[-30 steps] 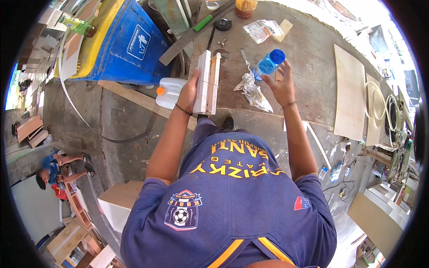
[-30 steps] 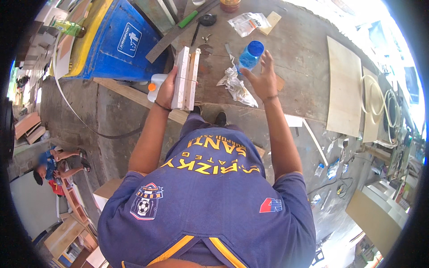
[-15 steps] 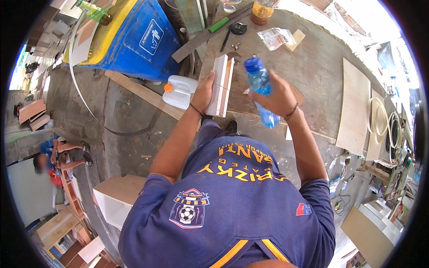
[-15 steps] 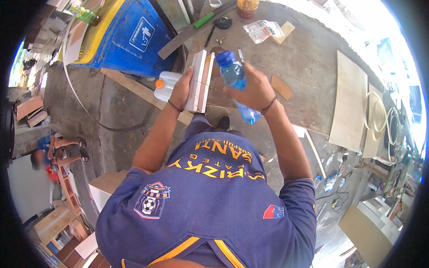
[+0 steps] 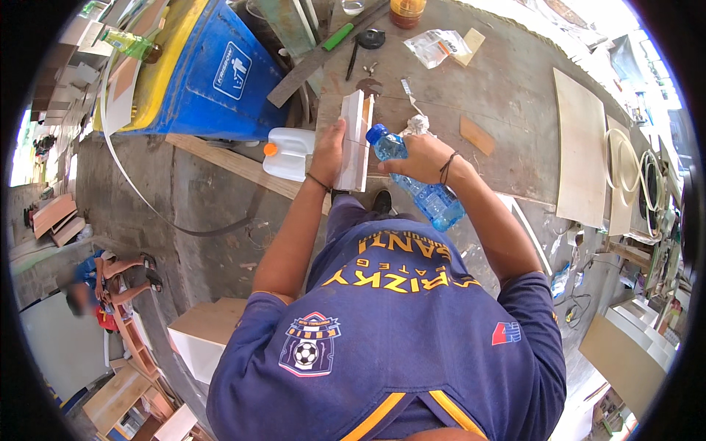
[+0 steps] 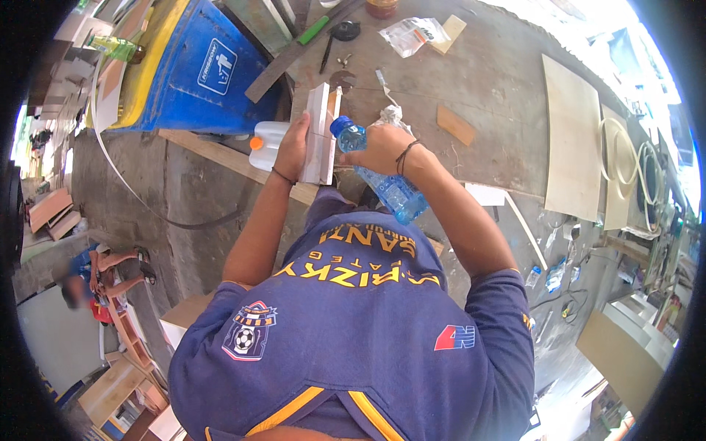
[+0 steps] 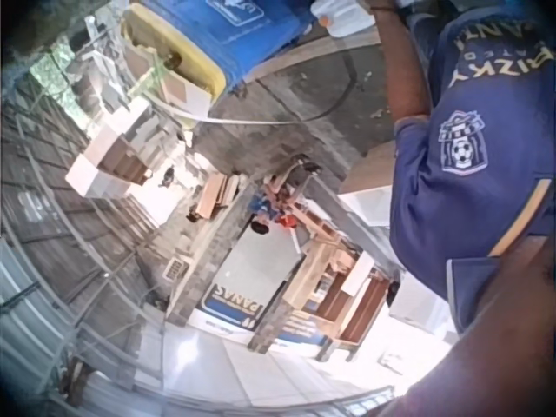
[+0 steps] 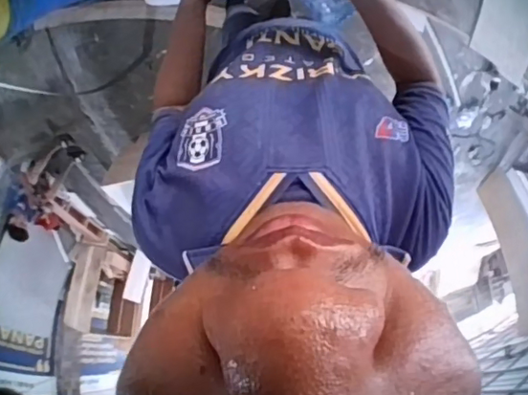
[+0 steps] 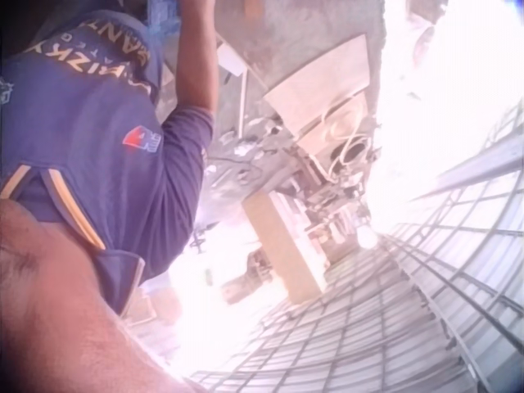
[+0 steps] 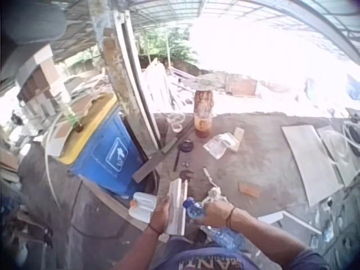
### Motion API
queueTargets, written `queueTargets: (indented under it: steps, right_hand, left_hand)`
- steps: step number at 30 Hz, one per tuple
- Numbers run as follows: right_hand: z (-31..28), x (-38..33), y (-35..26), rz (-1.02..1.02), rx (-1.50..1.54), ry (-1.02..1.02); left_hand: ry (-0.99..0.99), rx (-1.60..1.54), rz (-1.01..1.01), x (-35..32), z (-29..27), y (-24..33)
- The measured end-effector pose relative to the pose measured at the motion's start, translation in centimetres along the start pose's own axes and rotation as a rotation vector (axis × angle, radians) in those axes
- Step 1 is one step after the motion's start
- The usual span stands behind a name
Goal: The person cleans the surfaces of several wooden planks by hand using a cloth and a liquid from a bottle.
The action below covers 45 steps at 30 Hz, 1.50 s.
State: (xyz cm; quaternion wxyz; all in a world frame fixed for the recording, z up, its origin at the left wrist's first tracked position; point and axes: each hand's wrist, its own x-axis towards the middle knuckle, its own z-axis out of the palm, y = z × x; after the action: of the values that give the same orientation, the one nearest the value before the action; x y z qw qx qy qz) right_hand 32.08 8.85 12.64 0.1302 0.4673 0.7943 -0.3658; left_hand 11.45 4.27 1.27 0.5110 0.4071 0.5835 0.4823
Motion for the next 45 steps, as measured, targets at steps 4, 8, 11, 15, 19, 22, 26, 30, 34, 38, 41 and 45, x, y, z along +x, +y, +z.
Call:
queueTargets:
  steps: [4, 8, 11, 15, 19, 22, 26, 30, 34, 38, 41, 45]
  right_hand:
    - [-0.1, 0.0, 0.0, -0.017, 0.017, 0.027]
    - [0.0, -0.1, 0.4, -0.010, 0.012, 0.059]
    - [-0.6, -0.4, 0.2, 0.006, 0.030, 0.065]
    - [-0.1, -0.1, 0.7, -0.020, 0.043, 0.095]
    - [-0.4, 0.2, 0.8, -0.020, 0.026, 0.062]
    - [0.2, 0.7, 1.3, -0.027, -0.004, 0.051]
    - [0.8, 2.0, 1.9, -0.002, -0.021, 0.012]
    - [1.5, 2.7, 2.4, 0.014, -0.005, 0.031]
    - [0.4, 3.1, 4.9, 0.000, 0.159, 0.364]
    - [-3.5, 3.8, 7.2, 0.009, 0.361, 0.732]
    - [-5.0, 4.5, 8.8, 0.010, 0.385, 0.998]
    - [-3.4, 6.3, 11.7, 0.096, 0.446, 1.095]
  left_hand:
    - [0.008, -0.098, -0.094, 0.0, -0.4, 0.3]
    - [0.043, -0.115, -0.120, -0.5, 0.0, 1.9]
    - [0.082, -0.002, -0.065, -0.5, 0.1, 2.1]
    - [0.077, 0.105, -0.031, 0.0, -0.3, 1.2]
    - [0.078, 0.049, -0.049, 0.7, -0.6, -0.2]
    - [0.046, 0.042, -0.057, 0.6, -0.3, -0.2]
    - [0.082, 0.132, -0.062, 1.1, -0.4, -1.5]
    - [0.127, 0.293, -0.034, 2.0, -2.0, -4.7]
    - [0.190, 0.378, 0.001, 2.1, -1.0, -3.8]
    - [0.192, 0.608, 0.047, 2.3, -0.1, -3.2]
    - [0.216, 0.826, 0.084, 2.6, -0.2, -3.5]
    - [0.180, 0.769, 0.070, 3.1, -1.0, -3.6]
